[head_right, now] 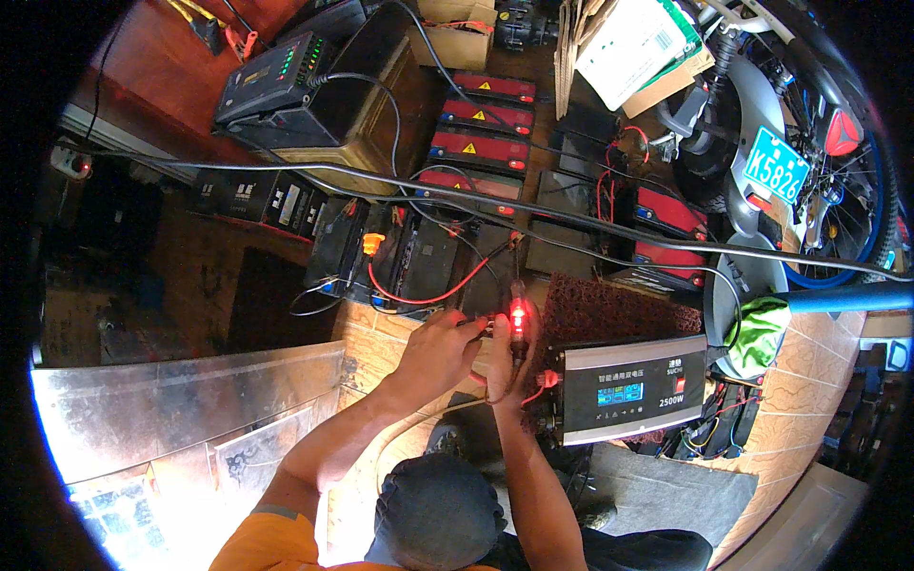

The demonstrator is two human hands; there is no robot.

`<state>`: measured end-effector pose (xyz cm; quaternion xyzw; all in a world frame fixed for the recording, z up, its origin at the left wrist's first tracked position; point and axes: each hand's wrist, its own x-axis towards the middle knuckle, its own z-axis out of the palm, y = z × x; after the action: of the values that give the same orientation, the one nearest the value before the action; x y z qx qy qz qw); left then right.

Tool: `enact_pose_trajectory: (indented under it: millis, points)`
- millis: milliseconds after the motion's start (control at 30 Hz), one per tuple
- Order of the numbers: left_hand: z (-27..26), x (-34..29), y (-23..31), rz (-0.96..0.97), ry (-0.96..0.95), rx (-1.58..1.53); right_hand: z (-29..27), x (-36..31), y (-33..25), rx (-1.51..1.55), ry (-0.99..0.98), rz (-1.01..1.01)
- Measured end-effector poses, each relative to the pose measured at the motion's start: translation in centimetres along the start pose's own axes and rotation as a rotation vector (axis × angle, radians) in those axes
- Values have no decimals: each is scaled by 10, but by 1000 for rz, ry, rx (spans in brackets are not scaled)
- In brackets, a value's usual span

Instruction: The person uses a test light to check connections on a series of batteries and an inverter. They move the test light between terminals, observe the indicator light, and adjust connections as needed.

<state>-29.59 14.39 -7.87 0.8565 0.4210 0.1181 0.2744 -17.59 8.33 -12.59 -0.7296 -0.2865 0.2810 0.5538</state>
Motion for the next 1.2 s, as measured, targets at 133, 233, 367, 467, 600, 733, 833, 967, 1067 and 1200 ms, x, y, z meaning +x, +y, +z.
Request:
enact_pose_trajectory:
  millis: [133,233,367,467,600,733,833,967,1067,1200]
  points:
    - [0,0,1,-9,1,10,1,-1,-1,61,4,41]
    - [0,0,1,-11,4,16,1,-2,-2,63,18,17]
    - [0,0,1,-8,6,22,1,-3,-4,64,21,56]
    - [-1,0,2,-18,-16,9,1,-2,-7,101,6,76]
    - [-1,0,2,-20,-23,12,-2,-2,-13,121,-40,149]
    - [1,0,1,-17,-16,22,-2,-1,-15,97,-28,126]
    - [2,-1,0,-13,-2,27,-3,-1,-14,75,-15,69]
    - [4,-1,0,-9,43,27,-2,-2,-12,66,-6,75]
    - [4,-1,0,-8,47,22,-2,-2,-12,80,-12,86]
    - [4,-1,-1,-16,30,7,0,-2,-11,32,44,85]
